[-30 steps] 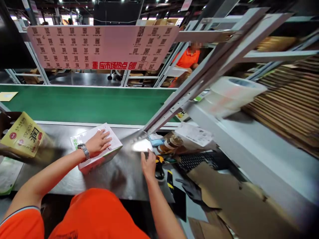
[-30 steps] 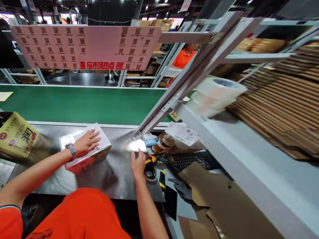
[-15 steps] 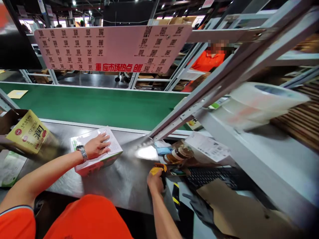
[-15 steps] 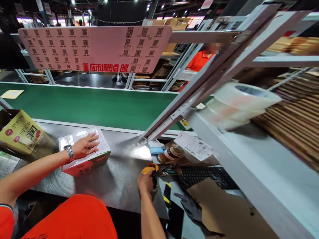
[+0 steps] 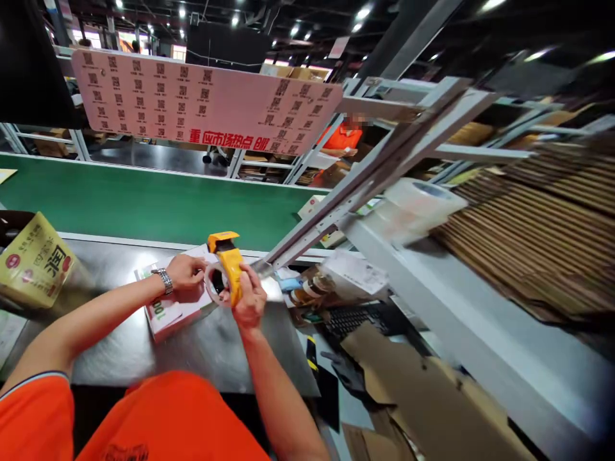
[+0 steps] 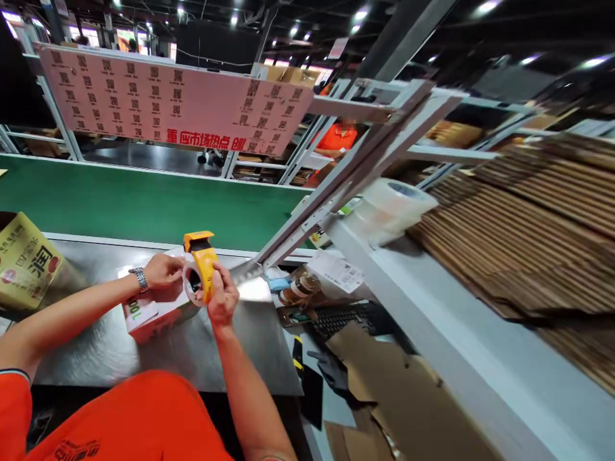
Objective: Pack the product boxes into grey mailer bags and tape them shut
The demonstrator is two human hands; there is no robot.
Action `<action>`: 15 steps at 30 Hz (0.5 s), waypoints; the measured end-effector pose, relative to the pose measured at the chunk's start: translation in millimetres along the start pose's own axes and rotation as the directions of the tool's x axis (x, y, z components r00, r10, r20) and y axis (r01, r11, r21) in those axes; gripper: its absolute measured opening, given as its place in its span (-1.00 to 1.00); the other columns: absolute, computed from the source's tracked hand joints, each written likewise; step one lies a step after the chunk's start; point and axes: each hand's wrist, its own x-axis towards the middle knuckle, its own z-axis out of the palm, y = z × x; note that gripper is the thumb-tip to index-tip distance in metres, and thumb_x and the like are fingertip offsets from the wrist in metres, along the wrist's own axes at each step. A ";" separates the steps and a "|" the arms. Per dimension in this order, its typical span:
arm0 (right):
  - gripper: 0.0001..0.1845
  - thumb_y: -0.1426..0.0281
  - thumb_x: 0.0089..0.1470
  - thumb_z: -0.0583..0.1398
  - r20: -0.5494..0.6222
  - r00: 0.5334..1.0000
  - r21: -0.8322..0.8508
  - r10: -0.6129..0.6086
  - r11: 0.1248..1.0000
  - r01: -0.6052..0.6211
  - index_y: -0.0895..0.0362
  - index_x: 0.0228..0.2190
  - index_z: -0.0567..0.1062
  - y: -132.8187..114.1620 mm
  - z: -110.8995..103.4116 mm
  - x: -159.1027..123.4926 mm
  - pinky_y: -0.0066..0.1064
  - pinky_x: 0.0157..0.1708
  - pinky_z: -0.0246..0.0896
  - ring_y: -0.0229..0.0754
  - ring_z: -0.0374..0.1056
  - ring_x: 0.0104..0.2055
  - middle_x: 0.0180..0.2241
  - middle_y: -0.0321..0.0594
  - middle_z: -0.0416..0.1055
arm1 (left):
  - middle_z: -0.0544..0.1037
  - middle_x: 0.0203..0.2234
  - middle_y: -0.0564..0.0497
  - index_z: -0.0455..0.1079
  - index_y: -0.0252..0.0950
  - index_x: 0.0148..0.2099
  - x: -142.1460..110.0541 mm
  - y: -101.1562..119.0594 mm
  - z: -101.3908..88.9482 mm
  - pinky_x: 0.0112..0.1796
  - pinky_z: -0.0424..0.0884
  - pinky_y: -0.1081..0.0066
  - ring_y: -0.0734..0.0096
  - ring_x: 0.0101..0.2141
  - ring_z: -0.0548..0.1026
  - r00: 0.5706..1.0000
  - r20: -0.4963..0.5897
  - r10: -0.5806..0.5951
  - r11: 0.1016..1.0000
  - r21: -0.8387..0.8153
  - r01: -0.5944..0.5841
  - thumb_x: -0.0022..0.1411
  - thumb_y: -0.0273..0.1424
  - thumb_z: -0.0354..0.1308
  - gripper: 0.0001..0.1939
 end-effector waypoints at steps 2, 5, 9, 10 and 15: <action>-0.32 -0.16 0.09 0.37 0.010 1.000 -0.083 0.001 0.997 0.000 0.10 0.00 0.54 10.2 10.4 5.0 -0.41 -0.68 0.23 -0.27 0.28 -0.70 -0.58 -0.40 0.44 | 0.78 -0.26 -0.06 0.71 -0.26 -0.13 12.0 0.4 -14.7 -0.05 0.61 0.25 0.19 -0.22 0.70 0.992 0.010 -0.128 0.978 -0.165 0.128 0.30 -0.35 0.17 -0.72; -0.31 -0.19 0.09 0.35 0.031 0.999 -0.173 0.031 0.985 -0.025 0.07 0.00 0.55 12.6 13.0 8.6 -0.38 -0.67 0.26 -0.25 0.29 -0.69 -0.58 -0.40 0.43 | 0.76 -0.24 -0.11 0.66 -0.27 -0.09 30.5 4.2 -38.1 -0.19 0.61 0.31 0.26 -0.26 0.68 0.914 0.084 -0.397 0.694 -0.624 0.358 0.44 -0.17 0.10 -0.63; -0.33 -0.17 0.09 0.36 0.032 0.999 -0.245 0.021 0.969 -0.013 0.08 -0.01 0.55 3.6 15.2 6.5 -0.36 -0.66 0.31 -0.23 0.32 -0.63 -0.54 -0.36 0.46 | 0.72 -0.33 -0.12 0.62 -0.32 -0.17 42.7 10.8 -59.0 -0.25 0.60 0.31 0.28 -0.33 0.66 0.835 0.370 -0.408 0.270 -0.824 0.497 0.49 0.03 0.15 -0.50; -0.34 -0.15 0.09 0.37 0.035 0.999 -0.255 0.020 0.967 -0.010 0.08 -0.01 0.55 1.4 16.3 5.9 -0.37 -0.65 0.32 -0.23 0.33 -0.61 -0.51 -0.35 0.48 | 0.71 -0.37 -0.10 0.61 -0.33 -0.20 43.6 10.8 -61.1 -0.24 0.59 0.33 0.30 -0.34 0.65 0.830 0.389 -0.400 0.240 -0.829 0.505 0.49 -0.02 0.19 -0.54; -0.34 -0.06 0.06 0.43 0.104 0.992 -0.302 0.071 0.953 -0.036 0.08 0.05 0.57 -6.2 20.8 4.8 -0.37 -0.59 0.41 -0.24 0.41 -0.52 -0.32 -0.30 0.57 | 0.69 -0.44 -0.10 0.59 -0.35 -0.28 47.2 -2.3 -56.2 -0.25 0.63 0.29 0.33 -0.41 0.63 0.832 0.373 -0.410 0.251 -0.831 0.496 0.49 -0.18 0.24 -0.64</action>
